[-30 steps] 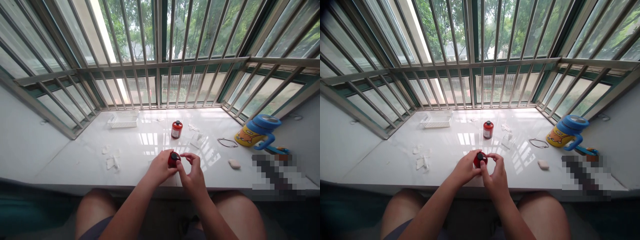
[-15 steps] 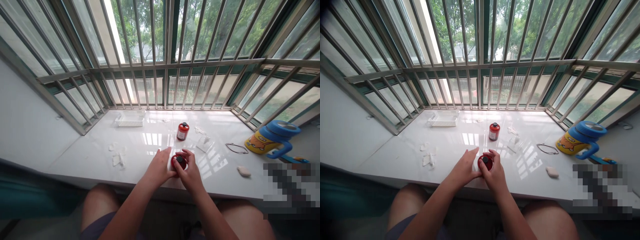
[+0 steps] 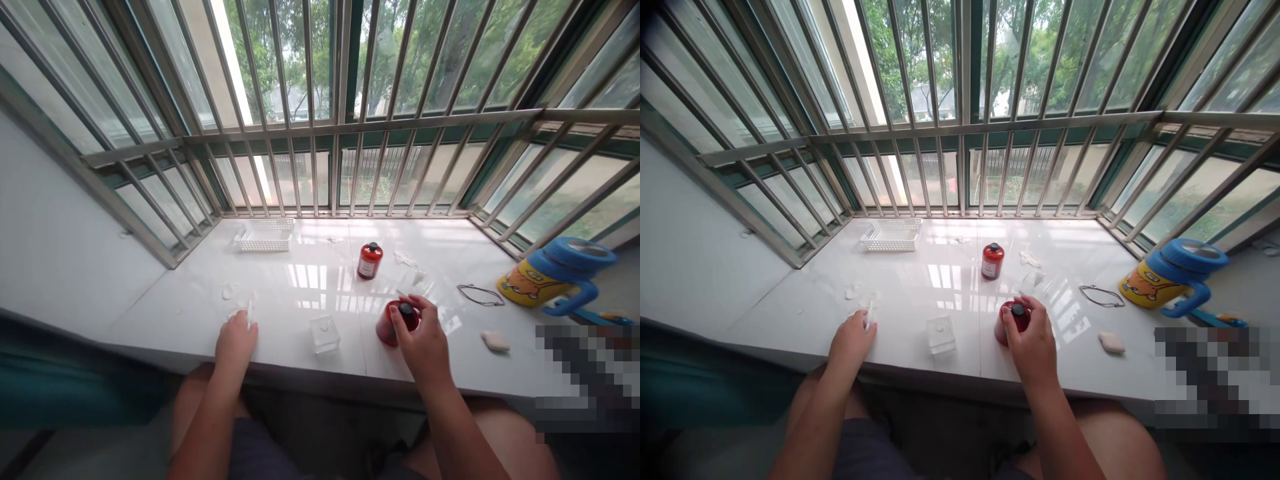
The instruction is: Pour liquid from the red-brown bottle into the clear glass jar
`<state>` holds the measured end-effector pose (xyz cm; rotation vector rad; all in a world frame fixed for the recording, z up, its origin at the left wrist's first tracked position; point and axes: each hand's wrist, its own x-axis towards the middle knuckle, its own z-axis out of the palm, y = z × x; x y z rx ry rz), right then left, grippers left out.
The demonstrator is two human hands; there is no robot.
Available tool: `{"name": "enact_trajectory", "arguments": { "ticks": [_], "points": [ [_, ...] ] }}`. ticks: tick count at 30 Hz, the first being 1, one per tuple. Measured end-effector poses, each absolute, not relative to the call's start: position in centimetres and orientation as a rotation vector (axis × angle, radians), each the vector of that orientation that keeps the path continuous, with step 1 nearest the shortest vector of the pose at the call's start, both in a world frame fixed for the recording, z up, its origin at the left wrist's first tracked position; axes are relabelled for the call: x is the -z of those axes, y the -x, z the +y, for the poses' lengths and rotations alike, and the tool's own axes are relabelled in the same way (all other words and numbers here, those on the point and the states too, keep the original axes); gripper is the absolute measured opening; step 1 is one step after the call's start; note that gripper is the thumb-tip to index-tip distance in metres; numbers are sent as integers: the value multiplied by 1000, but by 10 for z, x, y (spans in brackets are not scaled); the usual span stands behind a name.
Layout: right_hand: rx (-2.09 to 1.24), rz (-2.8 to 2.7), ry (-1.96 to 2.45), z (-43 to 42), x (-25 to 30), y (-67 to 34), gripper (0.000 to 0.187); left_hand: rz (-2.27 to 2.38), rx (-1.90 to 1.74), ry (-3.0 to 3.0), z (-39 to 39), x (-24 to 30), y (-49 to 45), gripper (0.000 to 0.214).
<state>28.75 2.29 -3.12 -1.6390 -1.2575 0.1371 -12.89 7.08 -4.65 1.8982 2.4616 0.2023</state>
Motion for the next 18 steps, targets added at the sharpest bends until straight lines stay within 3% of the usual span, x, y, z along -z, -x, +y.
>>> {"name": "enact_trajectory", "arguments": {
  "ticks": [7,12,18],
  "points": [
    [388,-1523,1247,-3,12,-272,48,2065,-690,-2242,57,12,95,37],
    [225,-1911,1050,-21,0,-218,61,1521,-759,-2574,18,-32,46,48],
    [66,-2021,914,-11,3,-186,48,1186,-762,-2627,-15,-60,13,50]
  ]
}}
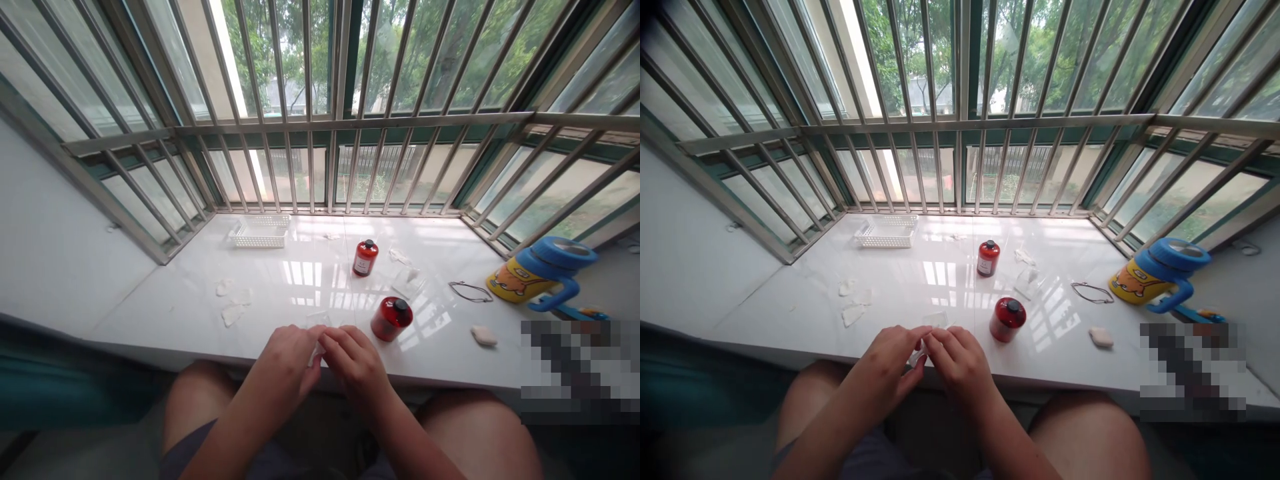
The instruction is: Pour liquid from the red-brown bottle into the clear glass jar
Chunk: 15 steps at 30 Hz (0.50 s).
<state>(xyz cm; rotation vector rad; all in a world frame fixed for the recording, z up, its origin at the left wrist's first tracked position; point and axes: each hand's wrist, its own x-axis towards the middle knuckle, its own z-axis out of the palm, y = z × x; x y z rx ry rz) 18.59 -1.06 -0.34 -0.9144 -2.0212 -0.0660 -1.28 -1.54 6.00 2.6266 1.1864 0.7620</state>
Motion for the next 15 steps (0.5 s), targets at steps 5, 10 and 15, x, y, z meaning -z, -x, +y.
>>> {"name": "enact_trajectory", "arguments": {
  "ticks": [5,10,15],
  "points": [
    [-228,-1766,996,1,5,-193,38,1273,-964,-2465,-5,-50,29,77],
    [-674,-1545,1255,15,8,-191,28,1360,-859,-2275,26,0,29,99],
    [-570,-1695,1236,23,20,-183,22,1328,-793,-2088,47,46,6,76]
  ]
}}
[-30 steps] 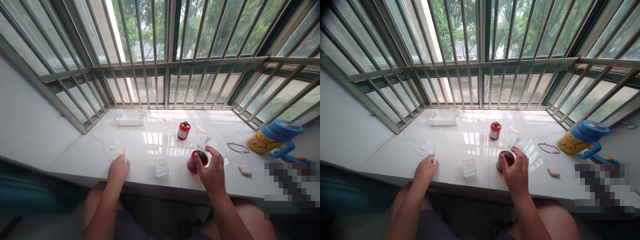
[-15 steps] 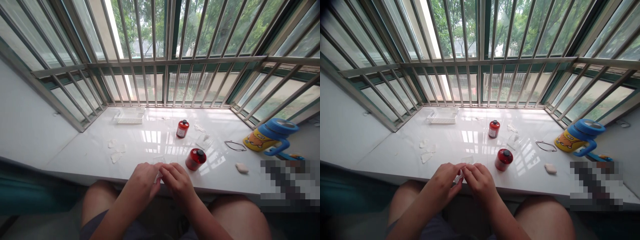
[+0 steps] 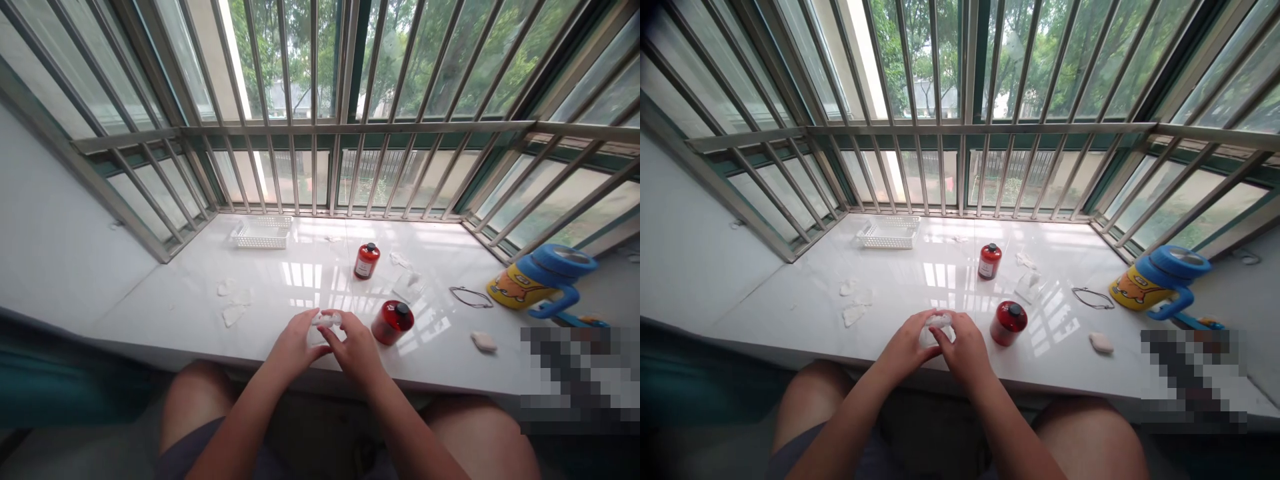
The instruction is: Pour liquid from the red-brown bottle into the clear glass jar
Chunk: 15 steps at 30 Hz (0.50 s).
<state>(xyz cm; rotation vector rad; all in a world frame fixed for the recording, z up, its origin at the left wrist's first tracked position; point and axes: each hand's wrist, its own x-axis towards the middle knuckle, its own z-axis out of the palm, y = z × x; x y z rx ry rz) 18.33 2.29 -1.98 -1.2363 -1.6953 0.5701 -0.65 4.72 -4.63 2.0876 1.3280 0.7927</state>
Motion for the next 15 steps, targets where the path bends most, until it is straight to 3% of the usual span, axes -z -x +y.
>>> {"name": "enact_trajectory", "arguments": {
  "ticks": [3,8,15],
  "points": [
    [-479,-1693,1195,20,18,-184,22,1313,-850,-2036,51,60,-1,62],
    [-288,-1720,1174,16,6,-191,18,1373,-852,-1953,52,60,-1,67],
    [-391,-1920,1262,31,34,-180,18,1325,-874,-1888,49,42,-4,53]
  ]
}}
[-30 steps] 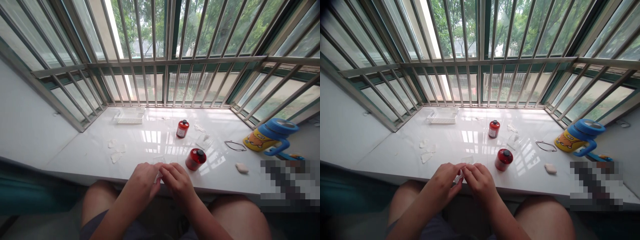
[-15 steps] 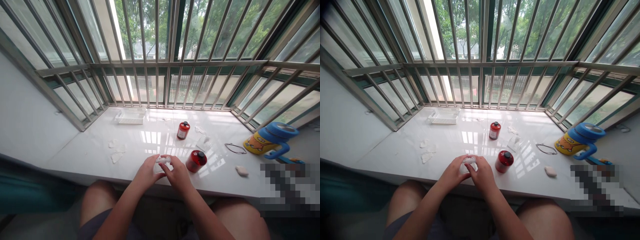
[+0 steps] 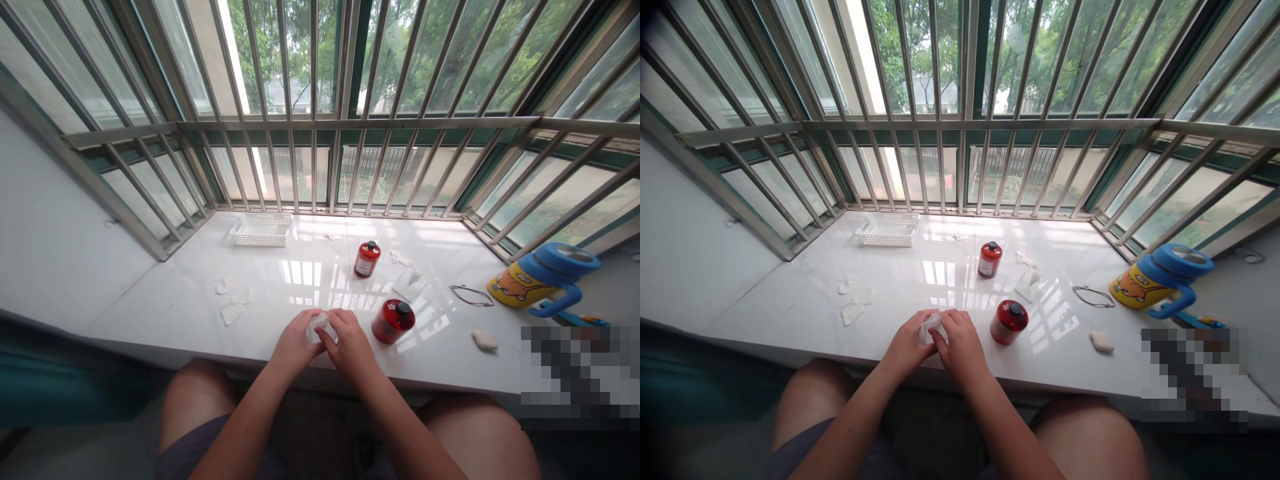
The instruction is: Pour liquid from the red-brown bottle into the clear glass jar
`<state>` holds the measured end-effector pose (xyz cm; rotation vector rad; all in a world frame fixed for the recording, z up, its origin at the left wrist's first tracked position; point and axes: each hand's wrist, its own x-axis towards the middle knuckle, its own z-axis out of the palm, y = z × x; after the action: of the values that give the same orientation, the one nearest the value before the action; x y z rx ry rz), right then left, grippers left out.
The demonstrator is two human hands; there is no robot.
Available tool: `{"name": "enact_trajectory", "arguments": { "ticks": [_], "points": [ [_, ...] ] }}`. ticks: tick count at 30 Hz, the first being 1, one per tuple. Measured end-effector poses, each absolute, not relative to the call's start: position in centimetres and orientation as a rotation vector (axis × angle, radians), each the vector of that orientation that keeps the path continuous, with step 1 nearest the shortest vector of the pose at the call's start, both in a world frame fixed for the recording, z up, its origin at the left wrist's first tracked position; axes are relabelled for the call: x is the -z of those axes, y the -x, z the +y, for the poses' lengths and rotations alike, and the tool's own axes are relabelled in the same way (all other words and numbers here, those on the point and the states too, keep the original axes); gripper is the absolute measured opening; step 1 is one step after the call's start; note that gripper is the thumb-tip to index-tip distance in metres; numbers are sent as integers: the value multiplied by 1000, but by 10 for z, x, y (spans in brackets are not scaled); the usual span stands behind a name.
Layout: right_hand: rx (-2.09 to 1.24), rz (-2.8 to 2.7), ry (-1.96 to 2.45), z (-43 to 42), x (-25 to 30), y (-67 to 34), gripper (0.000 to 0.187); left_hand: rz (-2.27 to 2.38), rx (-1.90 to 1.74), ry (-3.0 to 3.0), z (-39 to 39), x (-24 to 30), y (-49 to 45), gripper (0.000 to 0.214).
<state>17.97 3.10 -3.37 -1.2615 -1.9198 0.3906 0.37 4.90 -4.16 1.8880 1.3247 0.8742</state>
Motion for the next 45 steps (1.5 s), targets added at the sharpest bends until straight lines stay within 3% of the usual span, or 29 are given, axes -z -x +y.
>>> {"name": "enact_trajectory", "arguments": {
  "ticks": [3,7,9,14,21,26,31,36,41,45],
  "points": [
    [-463,-1828,1285,32,47,-176,27,1335,-888,-1869,49,43,-4,58],
    [-650,-1677,1235,23,54,-176,71,1361,-840,-1818,50,48,-2,67],
    [-729,-1619,1228,17,57,-178,80,1373,-826,-1808,50,49,-1,66],
    [-549,-1451,1351,10,65,-186,68,1384,-814,-1812,50,45,-1,67],
    [-800,-1533,1200,7,60,-183,87,1397,-796,-1805,50,41,-2,66],
    [-682,-1382,1319,7,63,-181,67,1394,-799,-1817,50,42,-2,67],
    [-810,-1502,1227,5,61,-179,86,1397,-802,-1815,50,41,-3,66],
    [-687,-1345,1317,5,62,-181,62,1403,-793,-1815,49,41,-3,66],
    [-769,-1492,1226,5,60,-179,81,1404,-797,-1806,49,41,-3,65],
    [-644,-1430,1310,0,56,-182,51,1418,-790,-1817,48,42,-3,64]
  ]
}}
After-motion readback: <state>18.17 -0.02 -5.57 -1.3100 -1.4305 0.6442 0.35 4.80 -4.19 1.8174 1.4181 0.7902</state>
